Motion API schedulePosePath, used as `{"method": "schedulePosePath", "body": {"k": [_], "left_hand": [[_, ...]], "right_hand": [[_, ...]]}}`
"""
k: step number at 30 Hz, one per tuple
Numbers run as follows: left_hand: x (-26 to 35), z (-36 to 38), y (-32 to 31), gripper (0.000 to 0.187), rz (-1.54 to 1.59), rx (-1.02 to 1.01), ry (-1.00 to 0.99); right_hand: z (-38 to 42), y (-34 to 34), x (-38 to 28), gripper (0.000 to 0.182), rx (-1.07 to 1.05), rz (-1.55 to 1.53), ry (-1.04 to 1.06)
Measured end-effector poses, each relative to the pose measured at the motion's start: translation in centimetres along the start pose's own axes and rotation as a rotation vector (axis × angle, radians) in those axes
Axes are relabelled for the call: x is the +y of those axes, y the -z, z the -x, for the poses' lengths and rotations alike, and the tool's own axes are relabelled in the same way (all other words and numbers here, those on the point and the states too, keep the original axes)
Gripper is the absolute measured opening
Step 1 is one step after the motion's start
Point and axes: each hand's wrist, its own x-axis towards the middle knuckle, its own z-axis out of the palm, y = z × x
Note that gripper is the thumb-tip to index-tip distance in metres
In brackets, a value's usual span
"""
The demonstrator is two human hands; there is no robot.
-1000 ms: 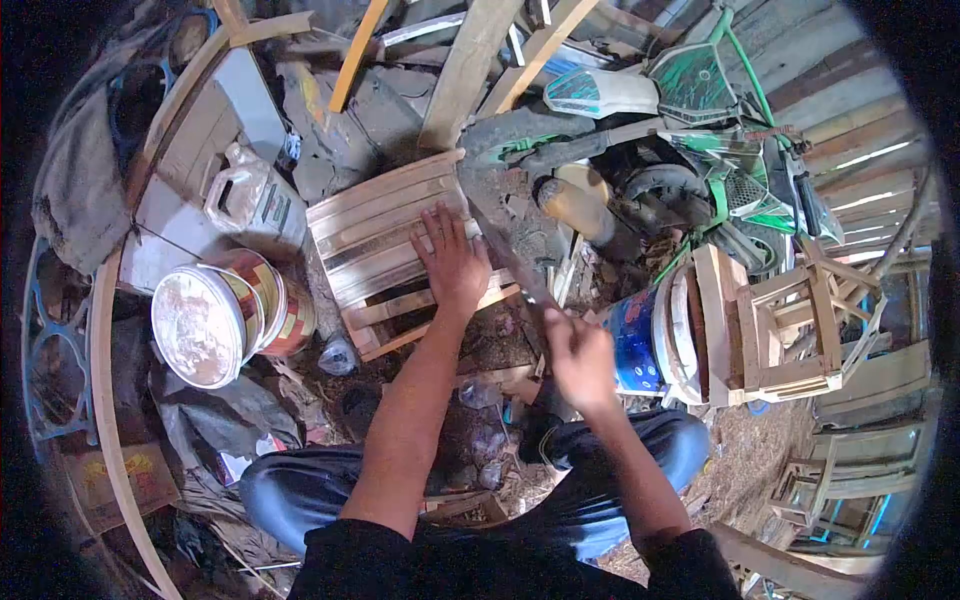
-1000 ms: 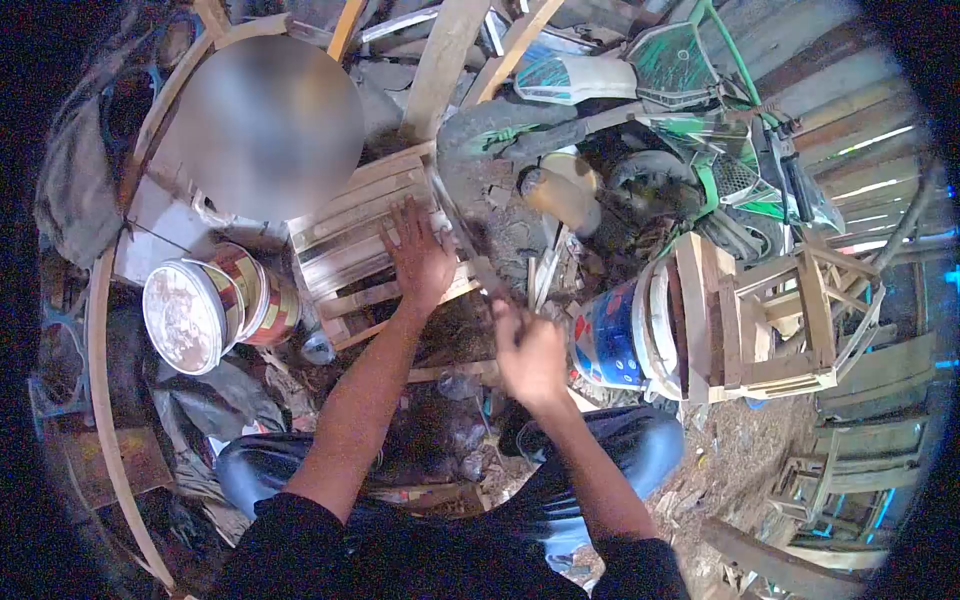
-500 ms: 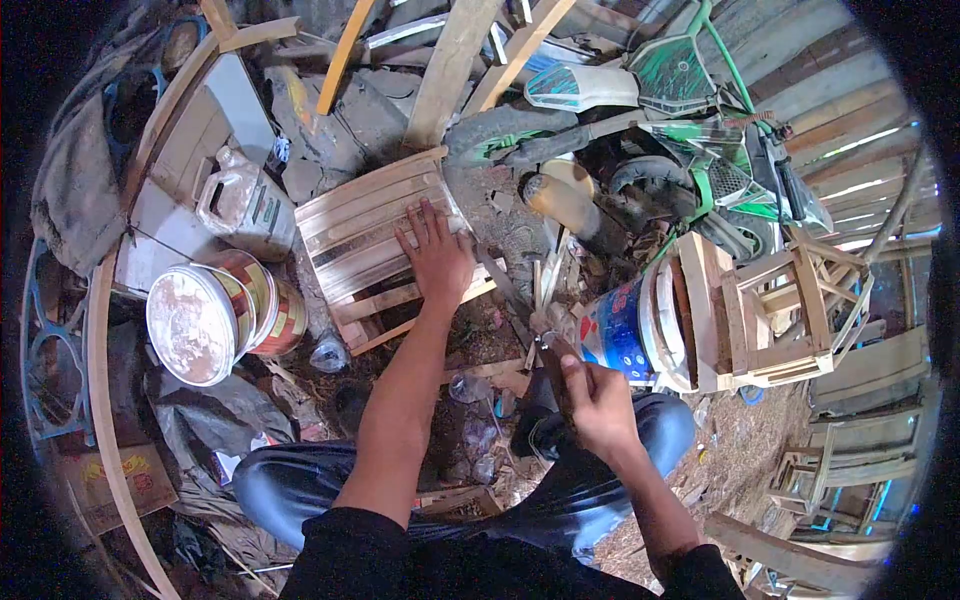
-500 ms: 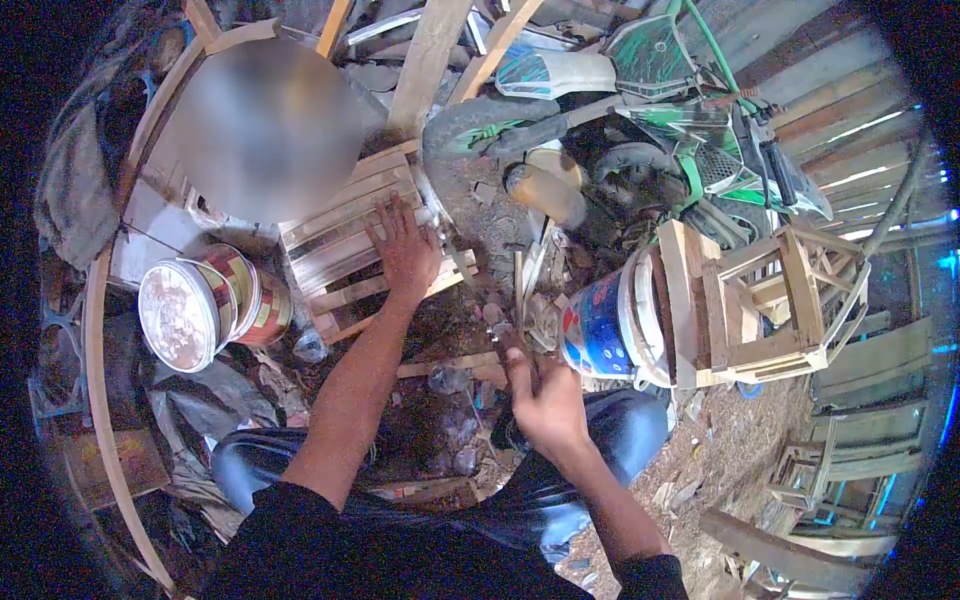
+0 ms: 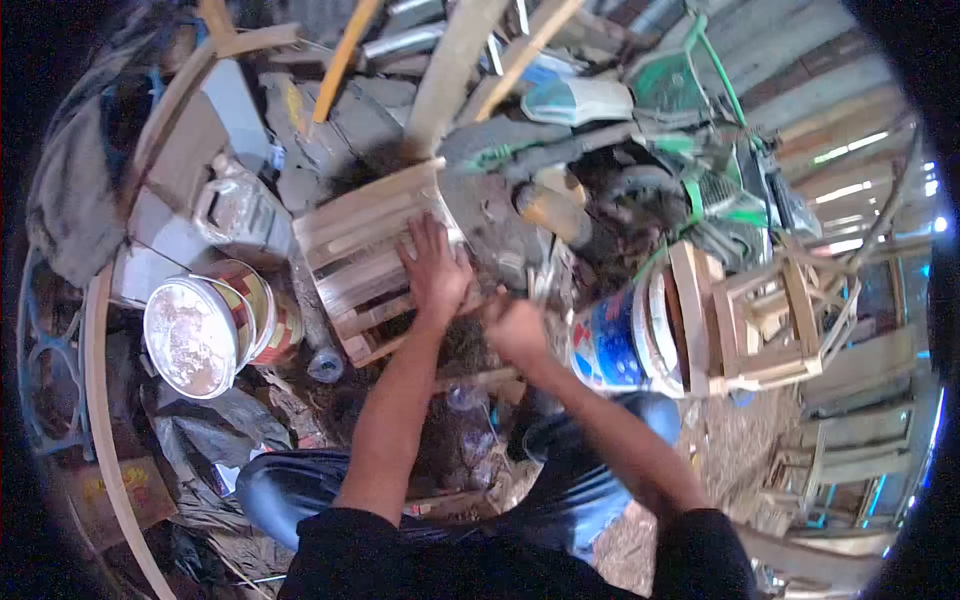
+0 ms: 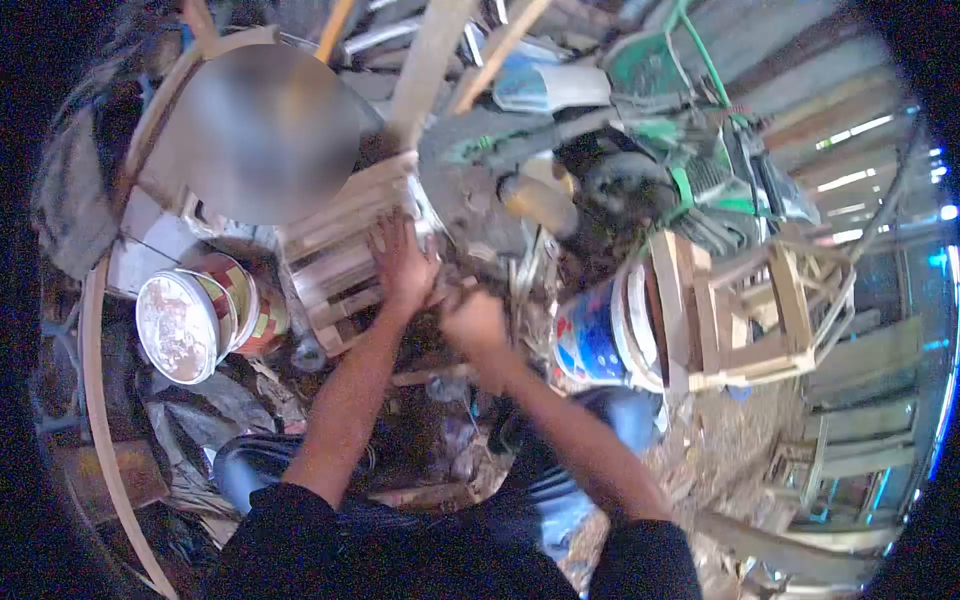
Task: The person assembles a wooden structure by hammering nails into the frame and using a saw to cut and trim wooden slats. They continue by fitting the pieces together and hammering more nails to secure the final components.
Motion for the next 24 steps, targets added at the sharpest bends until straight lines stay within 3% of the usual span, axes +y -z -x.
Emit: {"method": "schedulePosePath", "body": {"k": [1,3,5,7,11,12,13,14,16,17,19,20,22,24], "left_hand": [[-0.5,-0.3,-0.3,0.058,-0.058,-0.003,0.003],[-0.9,-0.2,-1.2,0.056,-0.055,0.032,-0.004],[-0.1,-0.6,-1.1,0.053,0.038,0.001,0.055],[-0.5,-0.5,-1.2,0.051,0.002,0.030,0.056],[-0.9,-0.2,-1.6,0.046,-0.005,0.098,0.017],[-1.2,-0.3,-2.7,0.042,0.036,0.237,-0.009],[-1.2,0.0,-2.7,0.042,0.019,0.247,-0.018],[-1.3,0.1,-2.2,0.041,0.125,0.255,-0.008],[-3.1,-0.7,-1.5,0.035,0.368,0.310,-0.042],[-3.5,-0.7,-1.7,0.030,0.477,0.571,-0.131],[-5.0,0.4,2.2,0.030,0.508,0.535,-0.188],[-6.4,0.8,3.7,0.035,0.523,0.520,-0.236],[-8.4,2.8,7.5,0.025,0.430,0.454,-0.042],[-11.2,4.2,10.4,0.025,0.408,0.322,0.211]], "right_hand": [[-1.1,-0.8,-2.3,0.056,-0.007,0.026,0.064],[-1.7,3.2,-0.5,0.056,-0.127,-0.058,0.264],[-1.9,5.9,0.7,0.054,-0.234,-0.402,-0.115],[-2.3,6.8,3.5,0.056,-0.222,-0.586,-0.135],[-4.3,7.5,6.2,0.054,-0.156,-0.352,0.008],[-6.4,4.5,8.4,0.052,0.001,-0.118,0.186],[-7.9,2.3,9.8,0.051,0.163,0.114,0.361],[-8.3,1.6,10.1,0.038,0.028,0.147,0.261],[-12.0,-4.8,15.3,0.035,0.085,0.176,0.351],[-13.3,-7.4,16.3,0.033,0.137,0.224,0.417],[-12.0,-7.4,14.3,0.030,-0.001,0.541,0.301],[-11.3,-7.9,13.1,0.030,-0.014,0.522,0.328],[-11.1,-7.8,11.5,0.026,0.255,0.247,0.371],[-11.4,-7.7,8.2,0.025,0.236,-0.163,0.463]]}}
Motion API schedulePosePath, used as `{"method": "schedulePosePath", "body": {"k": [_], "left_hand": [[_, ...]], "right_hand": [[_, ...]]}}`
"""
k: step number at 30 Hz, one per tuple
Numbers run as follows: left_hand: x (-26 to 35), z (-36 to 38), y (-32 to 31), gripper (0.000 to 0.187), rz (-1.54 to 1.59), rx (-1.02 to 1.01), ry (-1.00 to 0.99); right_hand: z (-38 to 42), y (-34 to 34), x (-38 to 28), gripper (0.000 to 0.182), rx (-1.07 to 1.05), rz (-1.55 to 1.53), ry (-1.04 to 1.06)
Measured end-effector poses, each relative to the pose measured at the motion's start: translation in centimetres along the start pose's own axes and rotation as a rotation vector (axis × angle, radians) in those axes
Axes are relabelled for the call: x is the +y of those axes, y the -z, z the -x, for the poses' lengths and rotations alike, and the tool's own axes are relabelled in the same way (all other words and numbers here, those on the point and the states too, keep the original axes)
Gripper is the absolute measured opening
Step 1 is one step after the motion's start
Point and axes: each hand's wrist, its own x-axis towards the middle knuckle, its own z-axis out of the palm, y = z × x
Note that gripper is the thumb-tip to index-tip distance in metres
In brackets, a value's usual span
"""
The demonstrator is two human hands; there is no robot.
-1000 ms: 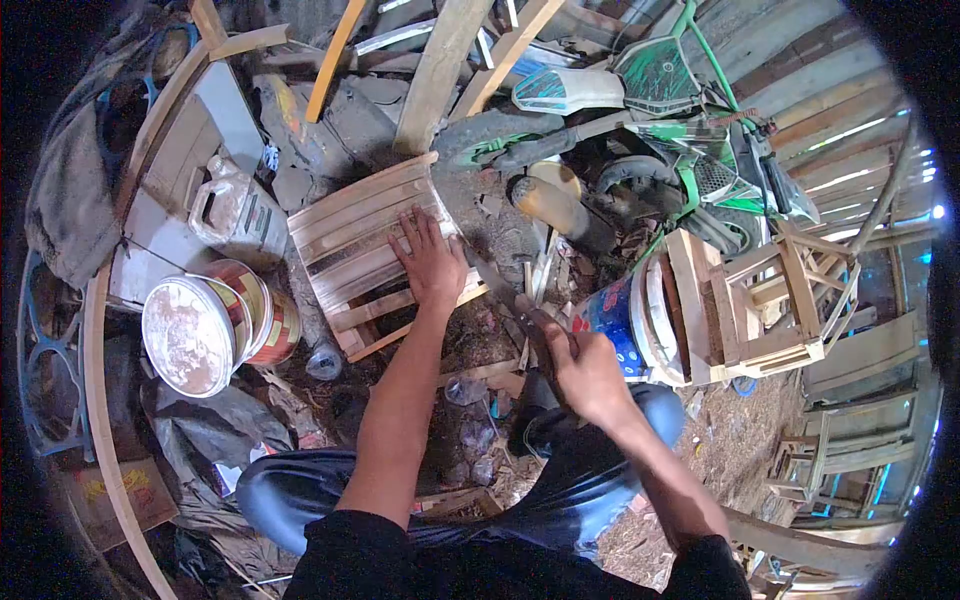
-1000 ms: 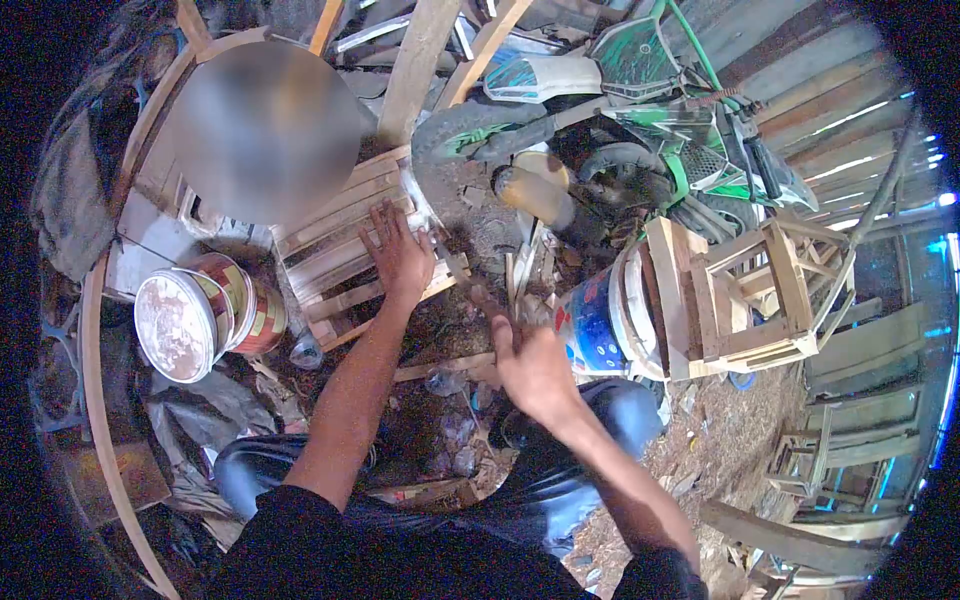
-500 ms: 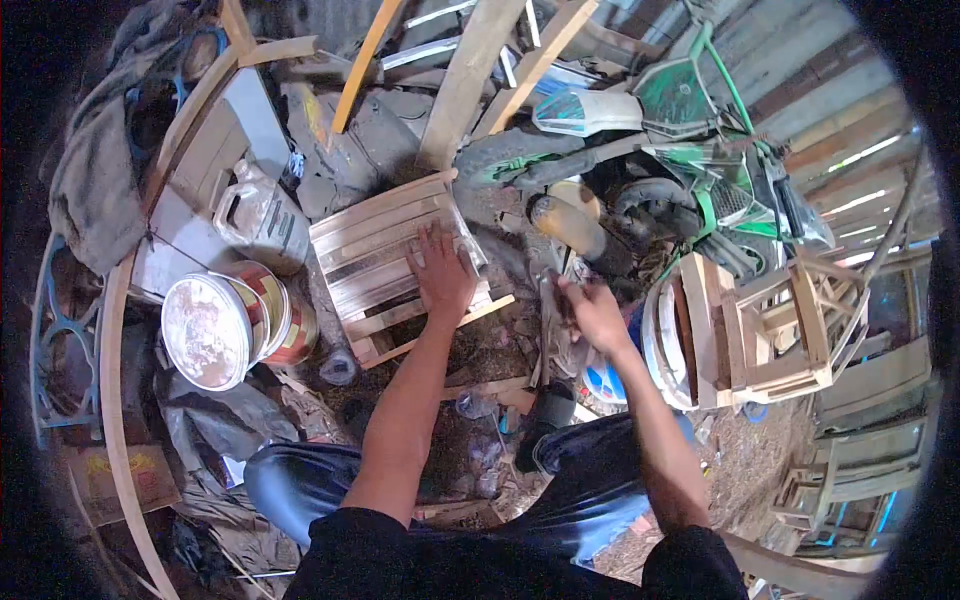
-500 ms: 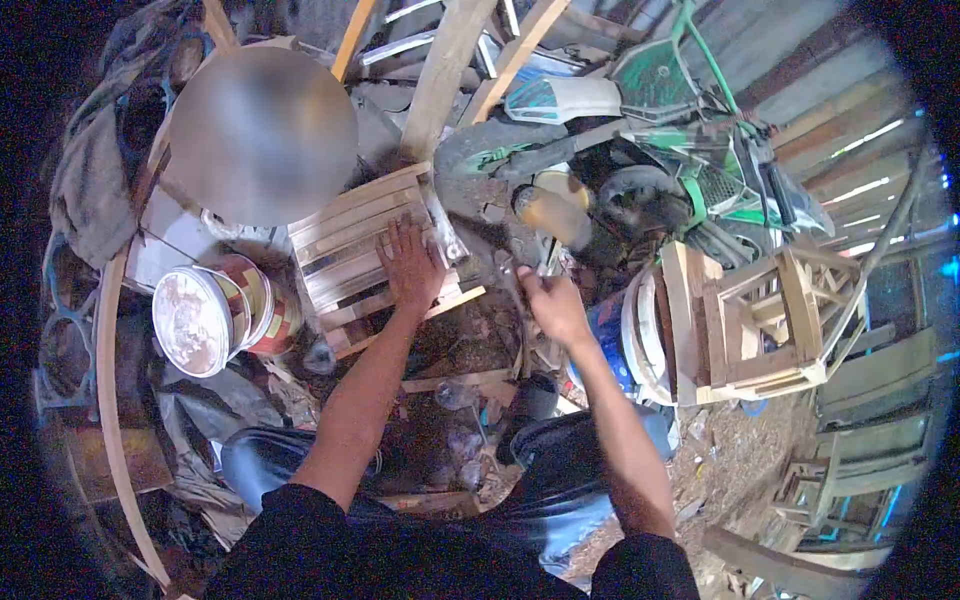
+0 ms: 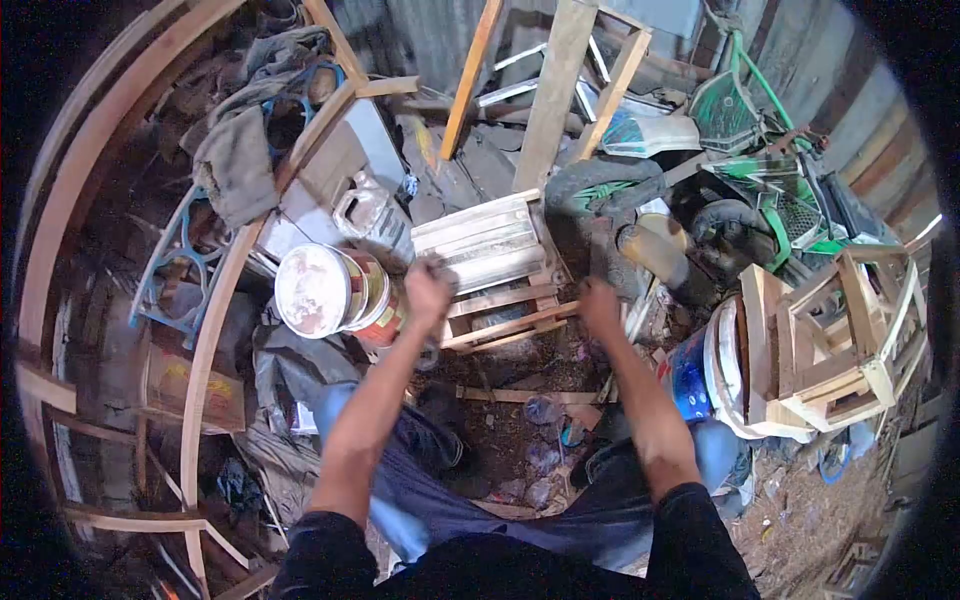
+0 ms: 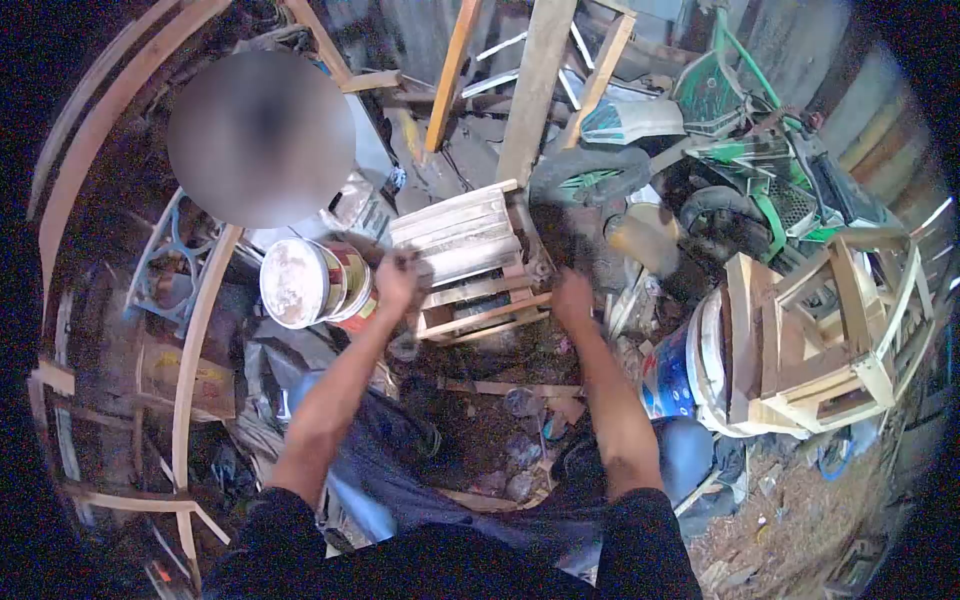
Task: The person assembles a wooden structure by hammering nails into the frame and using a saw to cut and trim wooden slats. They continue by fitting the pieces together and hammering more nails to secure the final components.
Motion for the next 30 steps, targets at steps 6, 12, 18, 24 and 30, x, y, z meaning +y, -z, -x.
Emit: {"method": "schedulePosePath", "body": {"k": [6,12,18,24,30], "left_hand": [[-9.4,-0.5,1.1,0.049,-0.203,-0.307,0.139],[-6.3,3.3,1.0,0.031,-0.304,-0.233,0.020],[-3.4,3.3,3.9,0.030,-0.181,-0.064,0.103],[-11.5,2.5,1.7,0.017,0.412,-0.046,0.187],[-7.8,5.2,2.9,0.012,0.220,-0.029,0.112]], "right_hand": [[-0.3,-1.6,-5.4,0.026,0.014,-0.204,-0.134],[0.2,-0.7,-7.6,0.025,0.097,-0.147,-0.338],[-0.9,0.1,-6.7,0.023,0.077,-0.449,-0.006],[-1.9,-3.2,-5.5,0.022,0.121,-0.626,-0.107],[-0.7,-1.5,-6.1,0.019,0.096,-0.701,-0.106]]}}
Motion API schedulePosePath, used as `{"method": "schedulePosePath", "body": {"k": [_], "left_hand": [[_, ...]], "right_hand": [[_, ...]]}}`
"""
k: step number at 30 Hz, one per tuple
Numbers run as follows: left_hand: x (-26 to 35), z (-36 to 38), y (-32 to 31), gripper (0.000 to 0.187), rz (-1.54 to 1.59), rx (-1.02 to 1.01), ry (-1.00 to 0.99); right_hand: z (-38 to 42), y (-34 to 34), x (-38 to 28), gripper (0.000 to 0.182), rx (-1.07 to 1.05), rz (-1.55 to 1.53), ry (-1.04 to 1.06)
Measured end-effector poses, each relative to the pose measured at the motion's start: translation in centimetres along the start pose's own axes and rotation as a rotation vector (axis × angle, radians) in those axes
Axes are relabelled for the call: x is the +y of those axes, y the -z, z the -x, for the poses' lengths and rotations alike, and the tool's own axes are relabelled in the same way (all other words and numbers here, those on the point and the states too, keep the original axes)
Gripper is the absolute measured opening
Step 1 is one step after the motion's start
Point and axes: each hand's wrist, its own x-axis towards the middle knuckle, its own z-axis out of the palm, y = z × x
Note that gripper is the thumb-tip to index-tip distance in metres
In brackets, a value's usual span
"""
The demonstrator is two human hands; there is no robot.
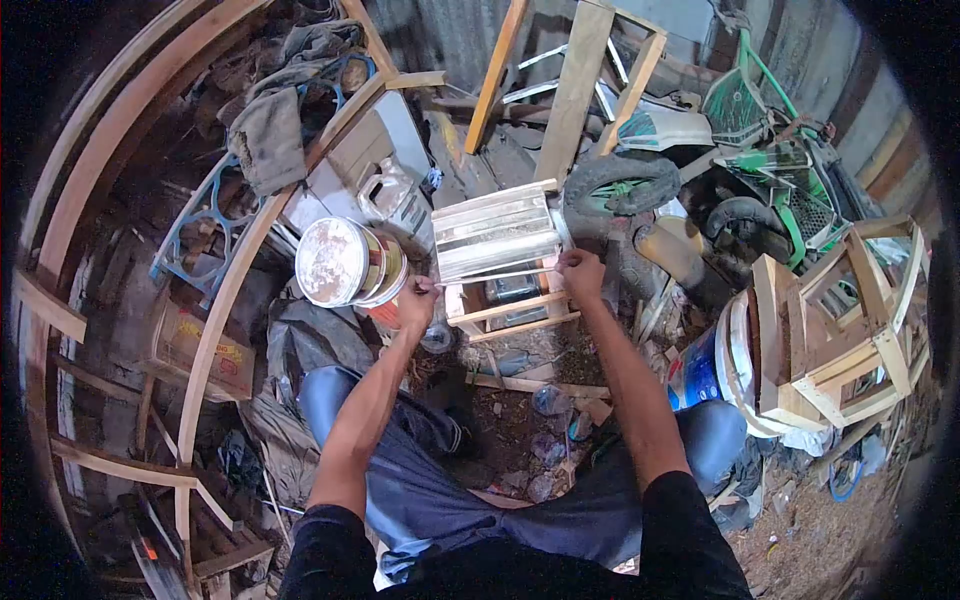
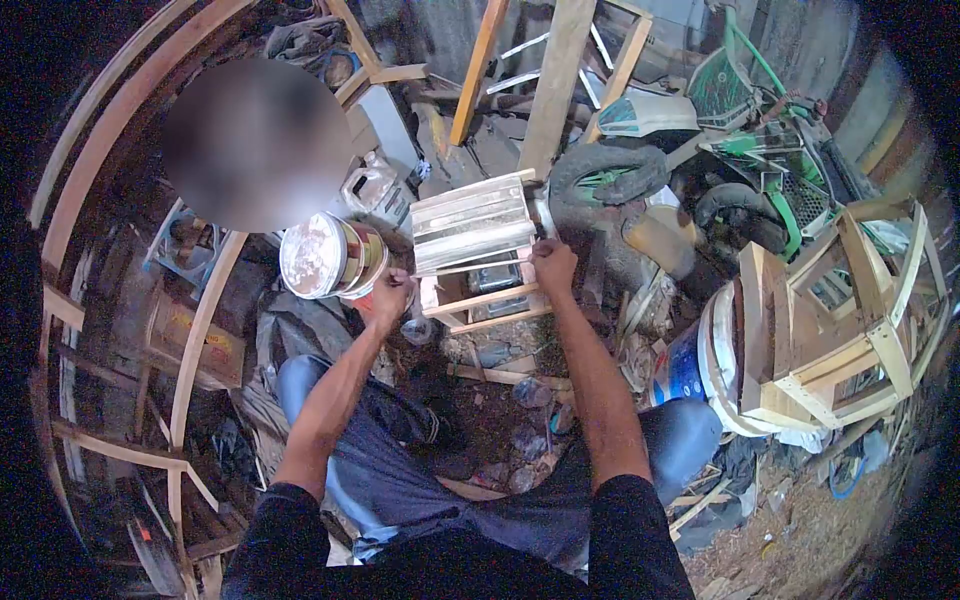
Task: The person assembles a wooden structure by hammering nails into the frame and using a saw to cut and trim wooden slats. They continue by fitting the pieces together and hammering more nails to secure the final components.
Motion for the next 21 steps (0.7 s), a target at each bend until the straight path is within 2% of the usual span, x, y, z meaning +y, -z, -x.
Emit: {"method": "schedulePosePath", "body": {"k": [1,3,4,6,9,13,15,18,21], "left_hand": [[0.4,-0.1,0.2,0.012,-0.002,0.005,0.002],[1.1,-0.3,0.2,0.017,0.306,0.037,0.354],[1.2,-0.1,0.1,0.017,0.301,0.042,0.357],[1.1,0.3,0.2,0.020,-0.186,0.016,0.093],[-1.7,-0.5,-0.2,0.019,-0.225,0.042,0.167],[-2.3,-1.4,-0.6,0.020,-0.229,0.000,0.301],[-2.7,-1.4,-0.4,0.019,-0.057,0.002,0.203],[-3.9,-2.3,-0.8,0.015,0.144,0.001,0.269],[-3.5,-2.0,-0.9,0.011,0.285,0.025,0.324]], "right_hand": [[0.0,-0.1,0.2,0.019,-0.005,-0.001,0.001],[-0.1,0.0,0.8,0.018,-0.017,0.129,0.012],[0.0,0.1,1.2,0.018,-0.024,0.125,0.010],[0.0,-0.3,1.9,0.018,0.047,0.284,0.038],[0.0,-0.6,1.6,0.021,0.034,0.346,0.072],[0.6,-0.2,0.0,0.024,0.023,0.367,0.024],[0.5,0.2,-0.5,0.027,0.003,0.417,-0.019],[0.5,0.1,-0.1,0.026,0.003,0.338,-0.021],[0.4,0.0,0.2,0.026,0.003,0.312,-0.115]]}}
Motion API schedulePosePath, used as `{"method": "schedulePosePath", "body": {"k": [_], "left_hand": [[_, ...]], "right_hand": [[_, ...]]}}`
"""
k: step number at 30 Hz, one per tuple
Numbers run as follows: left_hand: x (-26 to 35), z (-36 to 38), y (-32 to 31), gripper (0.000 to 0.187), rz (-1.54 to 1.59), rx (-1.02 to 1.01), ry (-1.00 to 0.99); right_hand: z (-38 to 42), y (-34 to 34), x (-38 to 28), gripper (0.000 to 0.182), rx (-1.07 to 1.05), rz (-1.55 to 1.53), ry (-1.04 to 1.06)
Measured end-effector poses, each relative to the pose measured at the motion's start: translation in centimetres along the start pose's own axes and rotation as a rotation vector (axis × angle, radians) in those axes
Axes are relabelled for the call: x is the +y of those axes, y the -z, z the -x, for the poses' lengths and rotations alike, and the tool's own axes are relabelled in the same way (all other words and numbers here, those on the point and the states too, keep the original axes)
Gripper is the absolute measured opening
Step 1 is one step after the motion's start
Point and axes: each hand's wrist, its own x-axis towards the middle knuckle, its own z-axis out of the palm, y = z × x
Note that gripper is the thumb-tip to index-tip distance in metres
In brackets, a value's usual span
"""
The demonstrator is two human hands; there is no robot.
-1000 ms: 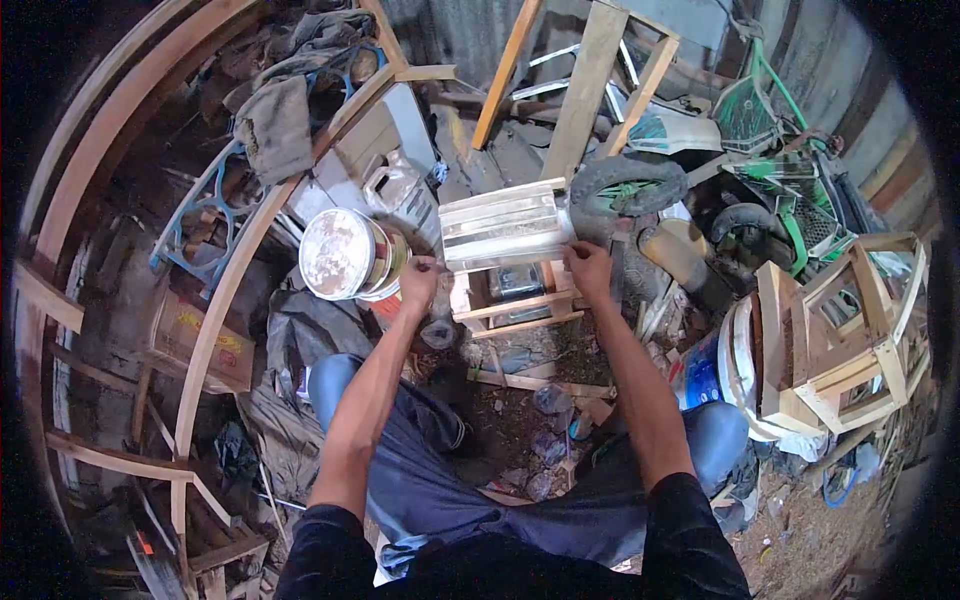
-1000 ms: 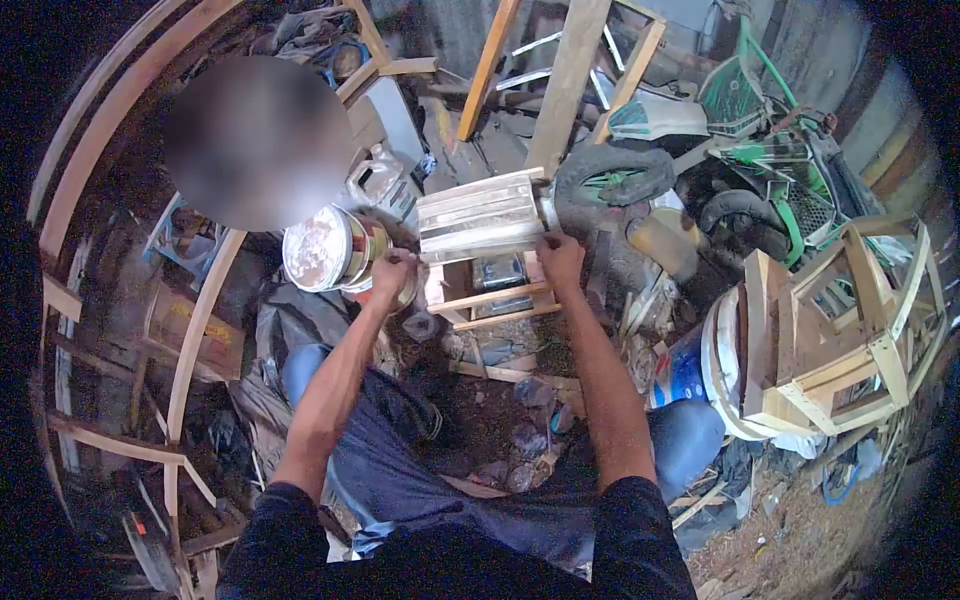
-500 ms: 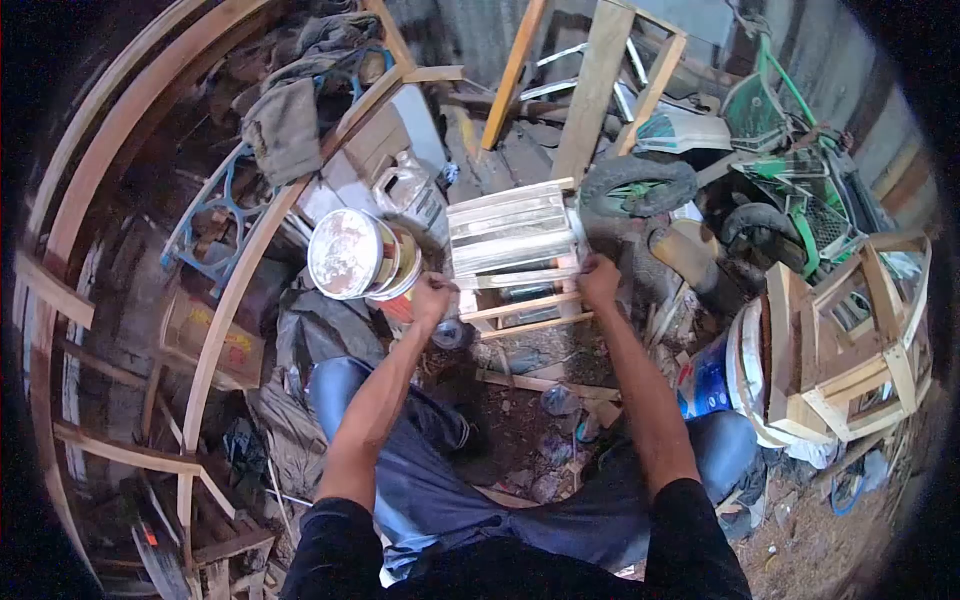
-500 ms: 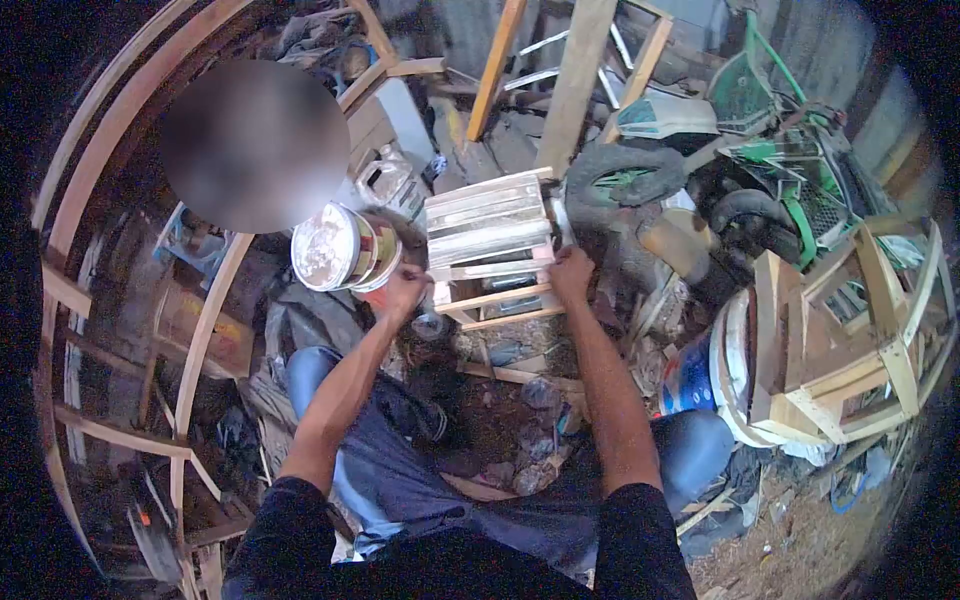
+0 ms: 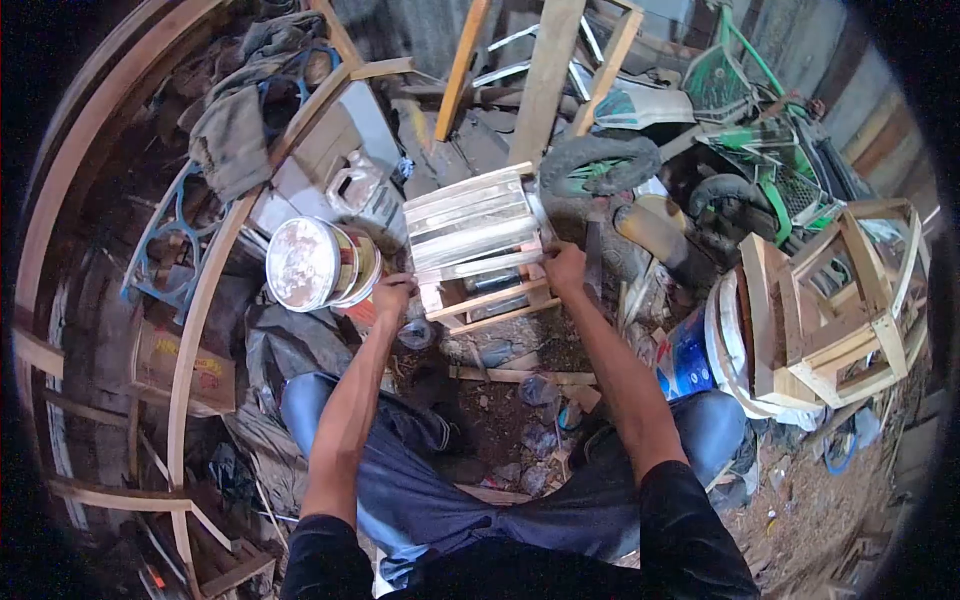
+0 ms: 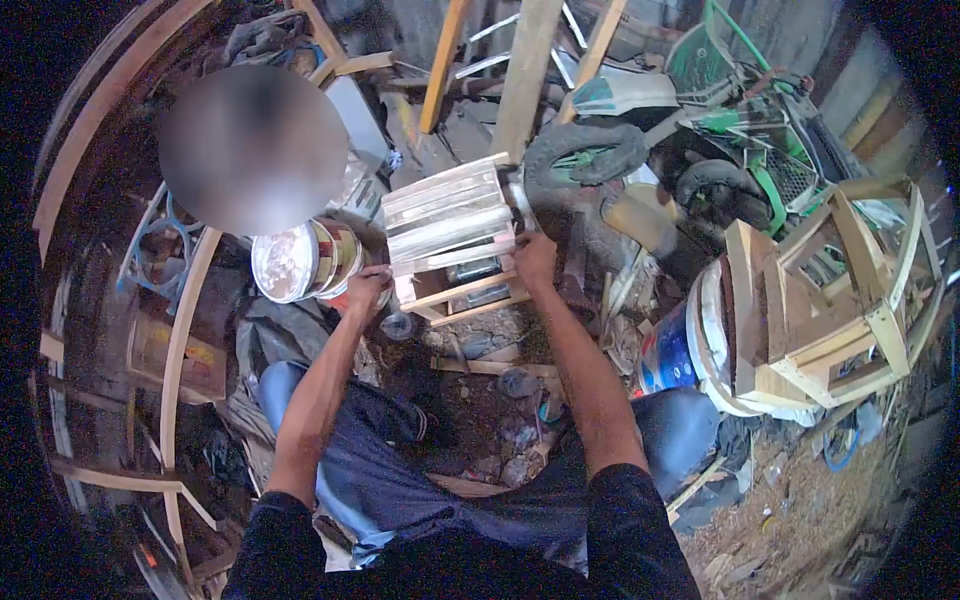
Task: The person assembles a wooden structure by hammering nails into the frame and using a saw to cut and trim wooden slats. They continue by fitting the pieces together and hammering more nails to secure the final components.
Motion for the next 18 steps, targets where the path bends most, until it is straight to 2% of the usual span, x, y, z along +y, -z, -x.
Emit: {"method": "schedulePosePath", "body": {"k": [5,10,14,15,18], "left_hand": [[1.5,0.6,0.3,0.007,0.024,-0.052,0.086],[1.8,0.6,-0.1,0.009,0.101,-0.039,0.143],[1.6,0.3,0.1,0.007,0.172,-0.089,0.151],[1.9,0.4,0.0,0.005,0.141,-0.070,0.158],[1.3,-0.2,-0.1,0.009,0.116,-0.077,0.119]], "right_hand": [[0.1,0.0,-0.6,0.026,0.051,-0.124,0.016],[-1.2,-1.0,0.4,0.026,0.018,-0.054,0.002],[-2.1,-1.0,1.1,0.025,0.001,-0.054,-0.051],[-1.0,0.5,-0.7,0.026,-0.007,-0.083,-0.059],[-1.8,-0.6,0.8,0.027,-0.004,-0.105,0.008]]}}
